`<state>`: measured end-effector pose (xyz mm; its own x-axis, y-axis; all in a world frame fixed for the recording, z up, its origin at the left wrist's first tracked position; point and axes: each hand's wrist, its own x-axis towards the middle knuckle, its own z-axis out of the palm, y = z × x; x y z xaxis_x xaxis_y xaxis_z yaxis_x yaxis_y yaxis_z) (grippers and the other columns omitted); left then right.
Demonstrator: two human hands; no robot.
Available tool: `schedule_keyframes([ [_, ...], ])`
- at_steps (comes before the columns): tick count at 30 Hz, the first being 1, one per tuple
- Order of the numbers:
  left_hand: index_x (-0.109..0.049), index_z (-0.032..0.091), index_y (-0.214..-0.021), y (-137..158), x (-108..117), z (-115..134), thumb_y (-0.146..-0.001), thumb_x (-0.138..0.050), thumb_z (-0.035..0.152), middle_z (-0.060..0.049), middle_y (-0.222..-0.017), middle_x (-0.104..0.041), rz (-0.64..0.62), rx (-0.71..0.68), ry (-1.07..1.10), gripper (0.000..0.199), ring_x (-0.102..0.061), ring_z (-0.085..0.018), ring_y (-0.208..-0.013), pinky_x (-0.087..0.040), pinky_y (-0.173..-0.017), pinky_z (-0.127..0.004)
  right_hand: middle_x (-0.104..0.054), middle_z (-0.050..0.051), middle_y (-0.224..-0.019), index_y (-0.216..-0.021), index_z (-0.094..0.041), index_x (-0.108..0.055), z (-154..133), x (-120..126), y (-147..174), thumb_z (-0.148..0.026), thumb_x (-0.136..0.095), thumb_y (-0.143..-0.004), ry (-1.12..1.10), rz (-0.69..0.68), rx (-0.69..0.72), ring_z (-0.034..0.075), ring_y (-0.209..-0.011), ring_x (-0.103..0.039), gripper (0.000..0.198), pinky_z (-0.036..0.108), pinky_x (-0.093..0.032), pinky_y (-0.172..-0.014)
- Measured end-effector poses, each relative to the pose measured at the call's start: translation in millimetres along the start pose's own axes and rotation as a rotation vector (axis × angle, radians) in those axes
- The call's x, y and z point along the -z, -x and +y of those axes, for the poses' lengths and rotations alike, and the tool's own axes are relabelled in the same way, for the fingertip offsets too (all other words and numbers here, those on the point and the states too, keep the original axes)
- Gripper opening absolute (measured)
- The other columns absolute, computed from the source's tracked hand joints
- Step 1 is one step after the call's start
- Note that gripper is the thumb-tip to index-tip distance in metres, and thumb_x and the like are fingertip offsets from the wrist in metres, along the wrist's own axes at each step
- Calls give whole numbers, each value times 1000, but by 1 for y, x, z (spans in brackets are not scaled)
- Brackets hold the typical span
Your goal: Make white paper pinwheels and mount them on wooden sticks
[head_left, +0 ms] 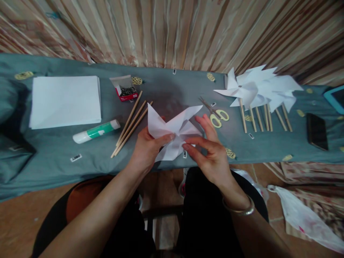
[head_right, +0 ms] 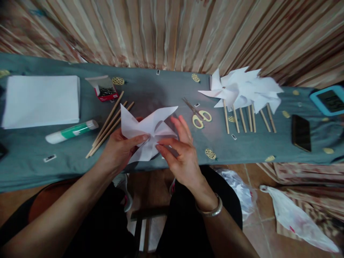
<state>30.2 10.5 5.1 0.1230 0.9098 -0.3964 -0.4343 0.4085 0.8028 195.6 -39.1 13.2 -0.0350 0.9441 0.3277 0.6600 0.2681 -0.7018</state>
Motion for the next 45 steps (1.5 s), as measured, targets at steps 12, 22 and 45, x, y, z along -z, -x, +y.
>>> schedule_keyframes([
  [12,-66,13,-98,1,-4,-7,-51,-85,18,0,-80,-72,-28,-18,-14,51,-64,-14,-70,-52,-69,-26,-46,4,-148,-85,-24,-70,-7,-8,-1,-22,-60,-88,192,74,13,29,-146,-28,10,57,-30,-115],
  [22,-66,14,-101,0,-5,-10,-49,-87,20,0,-80,-72,-12,-41,-54,56,-65,-14,-70,-52,-70,-25,-51,7,-143,-81,-20,-70,-10,-12,-3,-20,-62,-86,239,98,-5,31,-143,-32,10,55,-32,-115],
  [45,-66,14,-107,1,-8,-1,-52,-85,20,1,-77,-70,78,-130,-164,58,-64,-15,-69,-51,-67,-26,-57,5,-135,-87,-25,-71,-25,-17,-3,-24,-59,-88,245,111,-33,29,-139,-39,12,55,-38,-111],
])
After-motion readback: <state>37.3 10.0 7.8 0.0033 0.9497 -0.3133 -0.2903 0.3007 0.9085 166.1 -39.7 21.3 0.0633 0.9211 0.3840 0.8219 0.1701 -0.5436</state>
